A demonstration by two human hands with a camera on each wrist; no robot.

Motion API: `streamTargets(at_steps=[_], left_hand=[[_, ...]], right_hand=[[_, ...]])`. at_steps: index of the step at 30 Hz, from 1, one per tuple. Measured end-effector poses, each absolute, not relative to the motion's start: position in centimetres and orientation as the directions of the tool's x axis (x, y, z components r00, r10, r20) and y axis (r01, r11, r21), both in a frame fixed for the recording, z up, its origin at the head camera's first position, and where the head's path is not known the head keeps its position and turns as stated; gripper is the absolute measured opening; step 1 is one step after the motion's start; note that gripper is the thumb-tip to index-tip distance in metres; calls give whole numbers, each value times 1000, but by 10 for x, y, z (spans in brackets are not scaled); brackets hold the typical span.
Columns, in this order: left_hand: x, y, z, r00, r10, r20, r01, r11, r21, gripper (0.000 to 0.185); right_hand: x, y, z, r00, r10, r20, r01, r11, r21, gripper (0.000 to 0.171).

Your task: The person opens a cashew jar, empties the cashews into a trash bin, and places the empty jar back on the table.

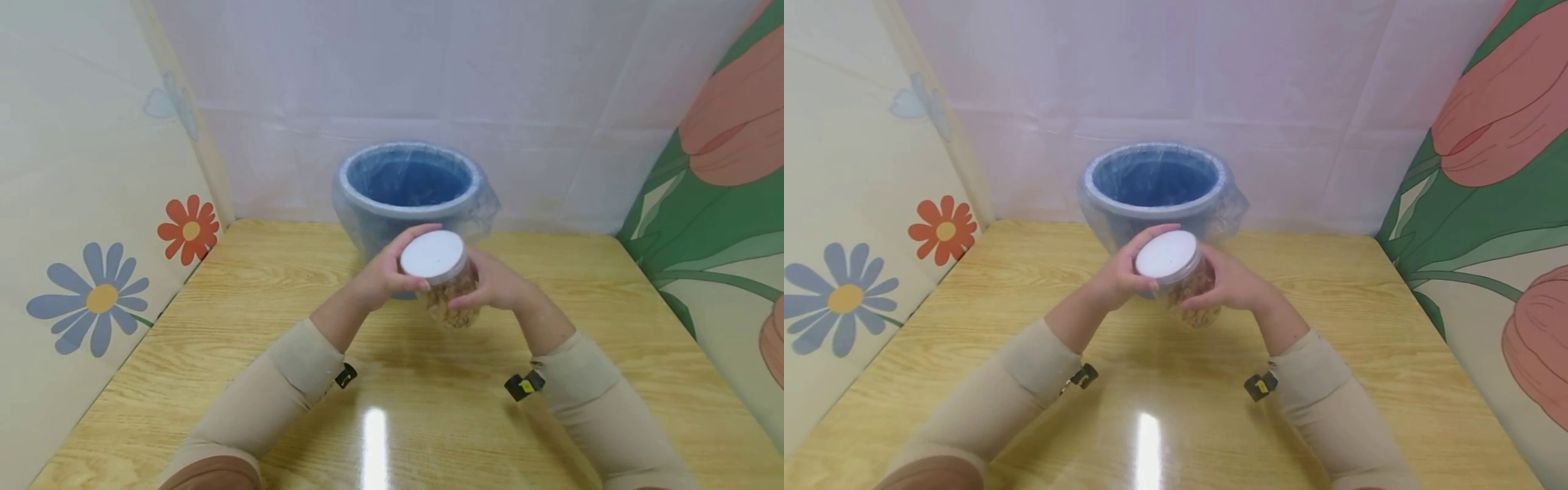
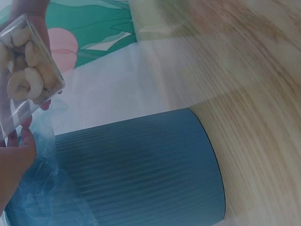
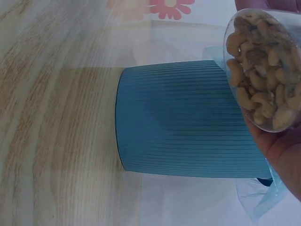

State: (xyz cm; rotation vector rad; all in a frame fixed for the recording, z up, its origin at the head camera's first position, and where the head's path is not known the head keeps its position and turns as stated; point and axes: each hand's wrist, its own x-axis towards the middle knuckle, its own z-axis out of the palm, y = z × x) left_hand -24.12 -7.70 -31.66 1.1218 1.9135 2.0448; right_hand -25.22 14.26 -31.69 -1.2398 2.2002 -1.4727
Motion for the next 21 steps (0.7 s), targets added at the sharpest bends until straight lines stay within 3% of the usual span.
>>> streamTargets(at_steps=[11, 21], left_hand=[[-236, -71, -314, -768, 488, 416, 392, -156, 907, 85], [-234, -68, -311, -838, 415, 354, 339, -112, 934, 79]], right_hand=[[-251, 141, -319, -613, -728, 308, -544, 106, -832, 87], [-252, 138, -316, -663, -693, 283, -534, 173, -827, 87]])
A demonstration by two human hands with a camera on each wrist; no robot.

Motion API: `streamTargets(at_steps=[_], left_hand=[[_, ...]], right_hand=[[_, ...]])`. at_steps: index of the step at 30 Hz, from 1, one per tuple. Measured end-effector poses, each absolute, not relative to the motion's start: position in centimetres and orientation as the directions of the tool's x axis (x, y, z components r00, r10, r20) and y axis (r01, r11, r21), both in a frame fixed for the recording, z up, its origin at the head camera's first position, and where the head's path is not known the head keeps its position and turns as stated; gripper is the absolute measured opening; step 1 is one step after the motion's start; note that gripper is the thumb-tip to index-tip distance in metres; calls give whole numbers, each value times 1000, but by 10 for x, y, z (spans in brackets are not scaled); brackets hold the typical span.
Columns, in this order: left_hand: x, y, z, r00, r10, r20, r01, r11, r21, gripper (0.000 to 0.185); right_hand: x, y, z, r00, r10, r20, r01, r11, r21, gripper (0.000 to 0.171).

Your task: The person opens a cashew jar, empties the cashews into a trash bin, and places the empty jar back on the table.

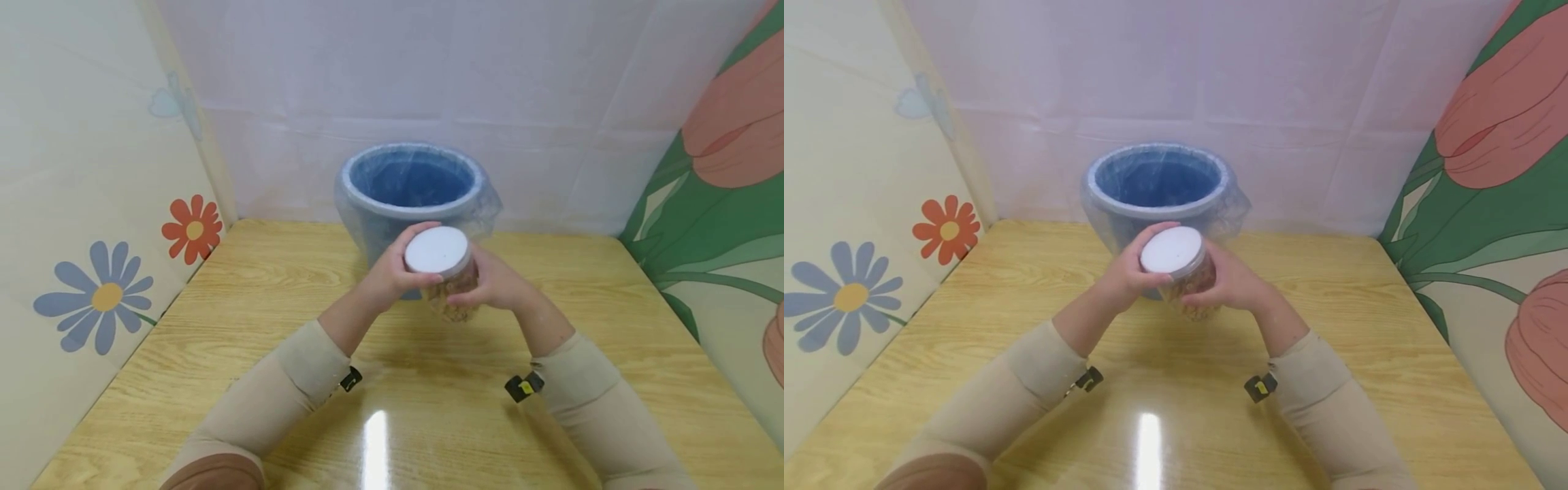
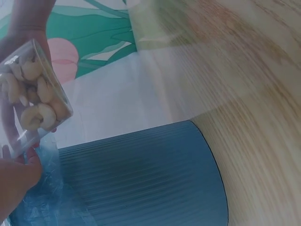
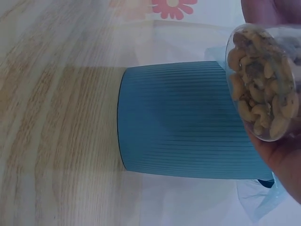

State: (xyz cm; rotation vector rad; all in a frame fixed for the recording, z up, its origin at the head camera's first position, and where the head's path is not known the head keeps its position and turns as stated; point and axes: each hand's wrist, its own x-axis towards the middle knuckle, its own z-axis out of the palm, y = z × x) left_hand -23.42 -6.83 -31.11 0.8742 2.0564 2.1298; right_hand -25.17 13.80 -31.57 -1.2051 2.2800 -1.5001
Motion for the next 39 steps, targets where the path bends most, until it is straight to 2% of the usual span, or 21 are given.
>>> streamTargets(at_steps=[7, 15, 25, 30, 39], left_hand=[[-233, -67, -312, -860, 381, 338, 345, -52, 937, 81], [-239, -77, -315, -743, 539, 396, 319, -234, 918, 118], [-242, -88, -317, -637, 633, 439, 276, -345, 897, 106], [-242, -89, -313, -618, 649, 445, 268, -358, 895, 105], [-243, -89, -310, -584, 682, 439, 260, -355, 898, 100]], right_hand=[[-253, 138, -318, -702, -665, 257, -504, 207, -839, 91], [-250, 144, -313, -683, -685, 252, -529, 227, -818, 97], [-249, 147, -309, -623, -737, 260, -512, 133, -849, 95], [-248, 149, -307, -578, -766, 280, -519, 81, -851, 94], [-249, 146, -309, -451, -837, 309, -486, -59, -872, 92]])
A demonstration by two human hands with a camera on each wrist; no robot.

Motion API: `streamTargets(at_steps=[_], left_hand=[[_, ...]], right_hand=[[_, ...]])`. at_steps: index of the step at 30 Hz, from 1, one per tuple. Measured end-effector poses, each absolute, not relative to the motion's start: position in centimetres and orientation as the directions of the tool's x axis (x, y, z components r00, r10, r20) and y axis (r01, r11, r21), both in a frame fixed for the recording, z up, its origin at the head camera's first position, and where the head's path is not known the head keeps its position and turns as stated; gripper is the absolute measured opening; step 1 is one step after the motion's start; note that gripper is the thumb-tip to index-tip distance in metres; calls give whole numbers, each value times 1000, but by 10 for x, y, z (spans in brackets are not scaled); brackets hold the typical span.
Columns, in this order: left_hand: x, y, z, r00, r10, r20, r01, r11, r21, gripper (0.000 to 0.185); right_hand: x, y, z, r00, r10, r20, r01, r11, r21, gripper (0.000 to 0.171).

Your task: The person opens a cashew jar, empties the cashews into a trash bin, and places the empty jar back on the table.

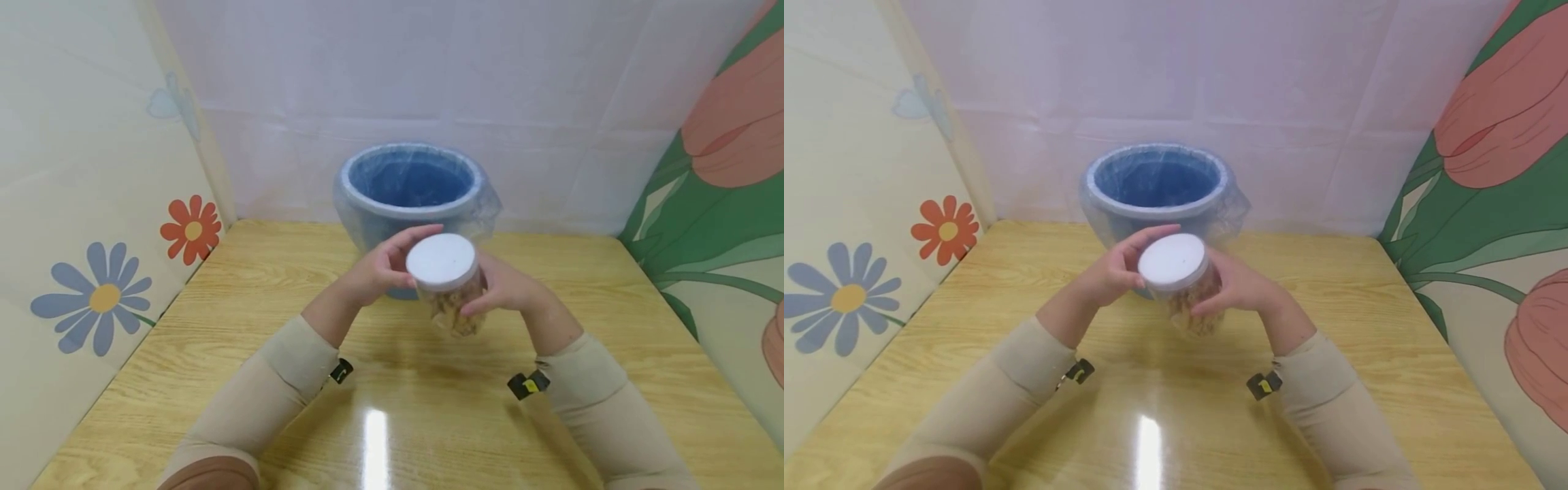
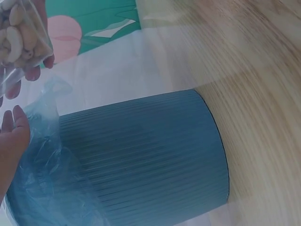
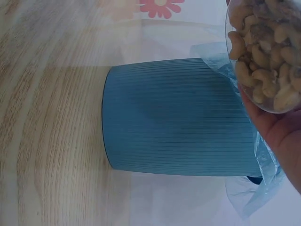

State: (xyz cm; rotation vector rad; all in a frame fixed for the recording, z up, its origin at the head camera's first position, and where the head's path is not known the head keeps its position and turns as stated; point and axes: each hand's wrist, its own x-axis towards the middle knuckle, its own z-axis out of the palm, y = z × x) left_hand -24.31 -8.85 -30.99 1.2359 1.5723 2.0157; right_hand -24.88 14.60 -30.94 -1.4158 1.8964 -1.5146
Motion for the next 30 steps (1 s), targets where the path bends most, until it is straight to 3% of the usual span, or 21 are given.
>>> streamTargets(at_steps=[10, 22, 30], left_hand=[[-242, -86, -311, -600, 656, 457, 285, -358, 889, 101], [-234, -83, -305, -677, 551, 488, 359, -332, 872, 100], [-229, -81, -302, -731, 459, 505, 405, -303, 863, 98]], right_hand=[[-249, 144, -309, -470, -830, 300, -481, -44, -876, 91], [-244, 137, -310, -643, -677, 358, -568, 108, -816, 92], [-244, 132, -311, -691, -614, 381, -584, 164, -795, 98]])
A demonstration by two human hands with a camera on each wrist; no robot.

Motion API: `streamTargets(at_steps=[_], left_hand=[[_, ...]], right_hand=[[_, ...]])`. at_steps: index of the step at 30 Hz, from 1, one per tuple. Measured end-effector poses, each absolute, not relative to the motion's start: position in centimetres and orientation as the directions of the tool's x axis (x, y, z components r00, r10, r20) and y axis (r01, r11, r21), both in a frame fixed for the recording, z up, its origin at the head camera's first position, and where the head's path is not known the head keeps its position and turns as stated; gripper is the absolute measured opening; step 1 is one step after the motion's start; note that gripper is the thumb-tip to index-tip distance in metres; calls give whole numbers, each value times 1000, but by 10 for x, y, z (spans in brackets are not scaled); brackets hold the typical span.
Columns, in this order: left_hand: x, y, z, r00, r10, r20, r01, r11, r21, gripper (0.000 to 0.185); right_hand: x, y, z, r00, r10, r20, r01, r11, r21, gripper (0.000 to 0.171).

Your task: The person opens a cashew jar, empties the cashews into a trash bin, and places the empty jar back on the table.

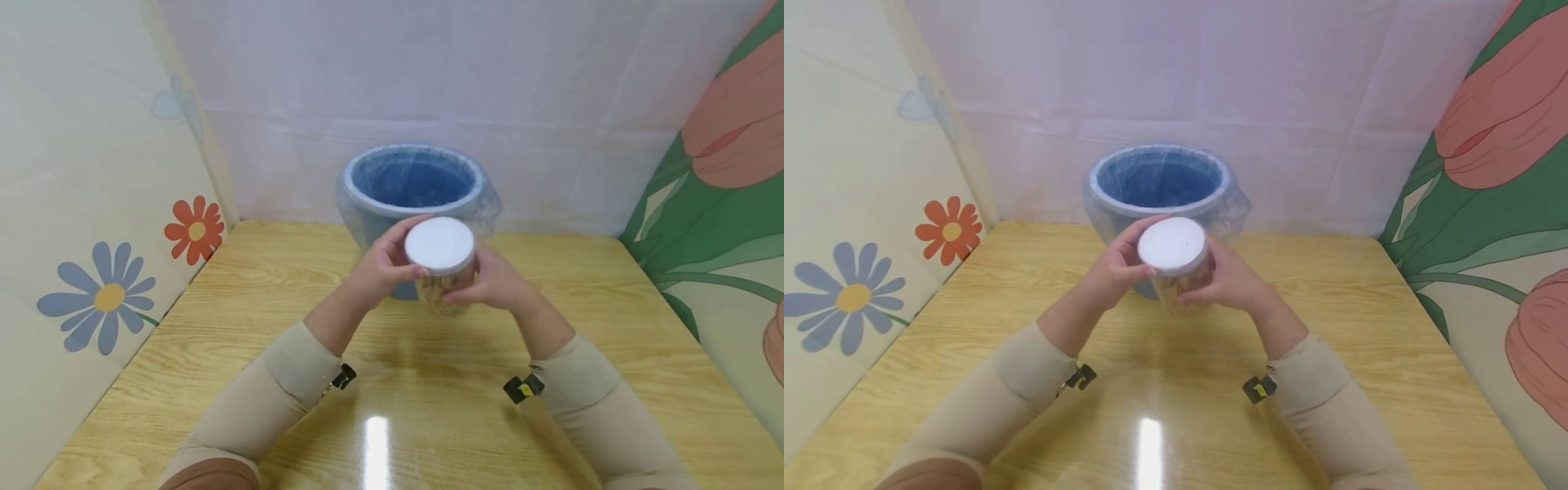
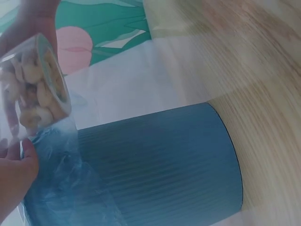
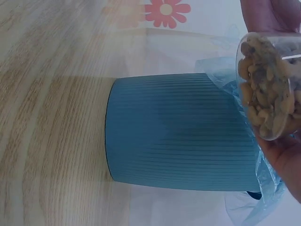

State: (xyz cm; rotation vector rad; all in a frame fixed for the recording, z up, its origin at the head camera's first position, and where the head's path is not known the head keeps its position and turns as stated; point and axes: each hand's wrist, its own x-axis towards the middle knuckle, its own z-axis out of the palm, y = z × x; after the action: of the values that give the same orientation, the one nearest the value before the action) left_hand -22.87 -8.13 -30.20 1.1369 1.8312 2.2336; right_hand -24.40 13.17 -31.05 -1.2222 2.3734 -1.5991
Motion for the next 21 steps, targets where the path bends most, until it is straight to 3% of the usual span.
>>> streamTargets(at_steps=[9, 14, 21], left_hand=[[-227, -80, -303, -762, 417, 496, 407, -286, 867, 98], [-231, -84, -304, -737, 454, 501, 406, -295, 865, 100], [-237, -90, -304, -681, 534, 502, 381, -327, 865, 100]], right_hand=[[-244, 129, -310, -734, -557, 388, -582, 223, -782, 99], [-238, 128, -302, -754, -551, 358, -562, 259, -786, 99], [-230, 130, -291, -729, -583, 360, -571, 226, -789, 96]])
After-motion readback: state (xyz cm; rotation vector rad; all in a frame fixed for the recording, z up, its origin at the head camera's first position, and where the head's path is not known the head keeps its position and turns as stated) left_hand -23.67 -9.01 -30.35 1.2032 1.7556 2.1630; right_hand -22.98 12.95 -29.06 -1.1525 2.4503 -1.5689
